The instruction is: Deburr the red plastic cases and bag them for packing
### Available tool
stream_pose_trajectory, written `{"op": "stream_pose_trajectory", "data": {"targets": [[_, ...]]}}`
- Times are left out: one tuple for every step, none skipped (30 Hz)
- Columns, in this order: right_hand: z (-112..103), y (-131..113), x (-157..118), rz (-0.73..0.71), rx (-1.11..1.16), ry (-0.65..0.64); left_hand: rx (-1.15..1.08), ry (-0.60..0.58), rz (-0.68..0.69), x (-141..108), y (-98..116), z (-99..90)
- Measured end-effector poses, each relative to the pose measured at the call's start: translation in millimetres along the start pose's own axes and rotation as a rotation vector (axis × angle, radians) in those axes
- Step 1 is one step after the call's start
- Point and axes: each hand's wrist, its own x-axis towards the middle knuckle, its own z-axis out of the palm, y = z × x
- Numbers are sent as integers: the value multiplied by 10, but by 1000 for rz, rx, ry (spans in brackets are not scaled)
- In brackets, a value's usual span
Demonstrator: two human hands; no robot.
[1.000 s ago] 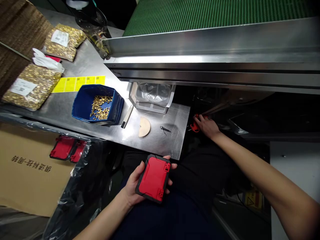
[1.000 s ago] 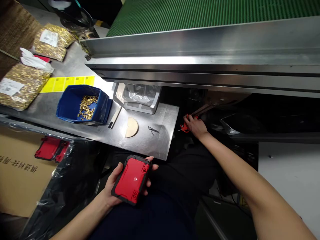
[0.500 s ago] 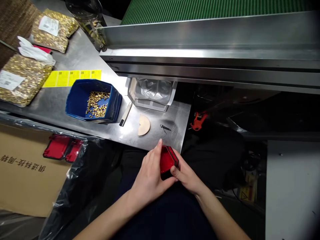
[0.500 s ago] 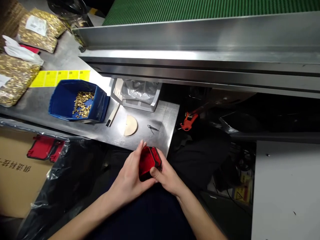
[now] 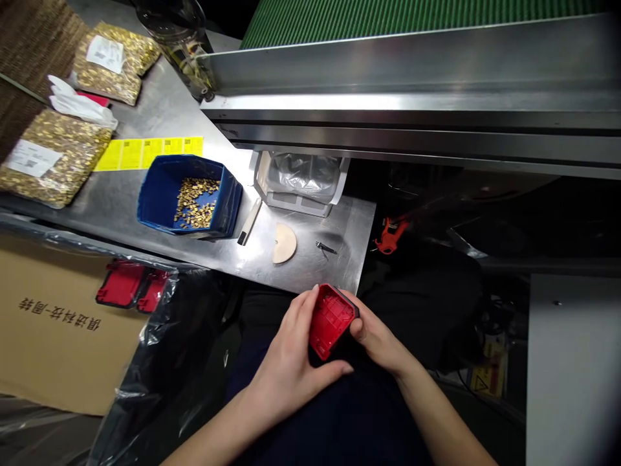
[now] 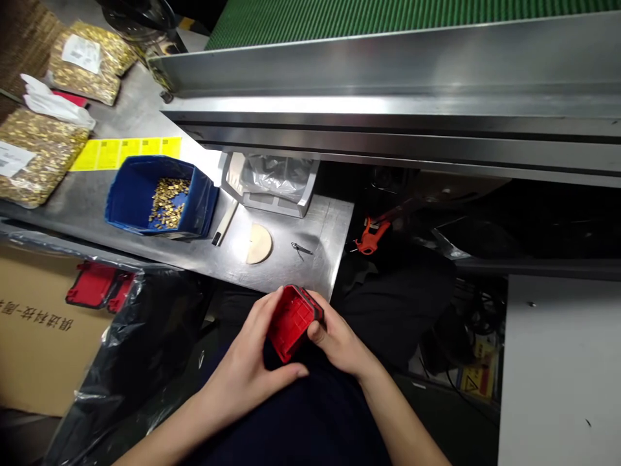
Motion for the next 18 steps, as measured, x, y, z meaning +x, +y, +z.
{"op": "stream_pose_trajectory", "data": {"targets": [[-4,-64,-23,11,-144,8,-30,23,-19,64,-31,54],[-4,-121,-54,39,-276,25,-114,28,-57,133,-65,98],[2,-167,-90,83,-383,55,-247,2,-111,199,-99,129],[13,-196,-127,135,-449,99,-412,-55,-167,260,-128,146],[29,-206,-159,181,-471,150,-578,-137,-214,312,-146,150],[47,-196,-185,214,-451,200,-712,-221,-246,352,-152,143],[65,-168,-201,233,-398,242,-787,-283,-259,381,-142,125],[80,-127,-206,240,-324,275,-785,-312,-254,397,-119,99],[91,-81,-203,239,-246,299,-709,-311,-235,405,-84,66],[96,-36,-191,233,-178,314,-588,-296,-210,407,-41,28],[98,0,-173,221,-130,328,-456,-281,-182,407,3,-14],[99,21,-150,207,-106,337,-344,-277,-155,409,44,-58],[99,25,-122,194,-106,344,-262,-286,-131,419,76,-103],[102,12,-88,188,-132,357,-210,-296,-111,441,95,-149],[110,-16,-47,193,-194,383,-168,-286,-91,479,99,-196],[122,-54,4,208,-298,425,-106,-240,-66,540,90,-247],[138,-95,66,228,-447,479,-19,-165,-39,625,73,-302],[158,-133,139,246,-633,537,79,-72,-12,740,52,-363]]}}
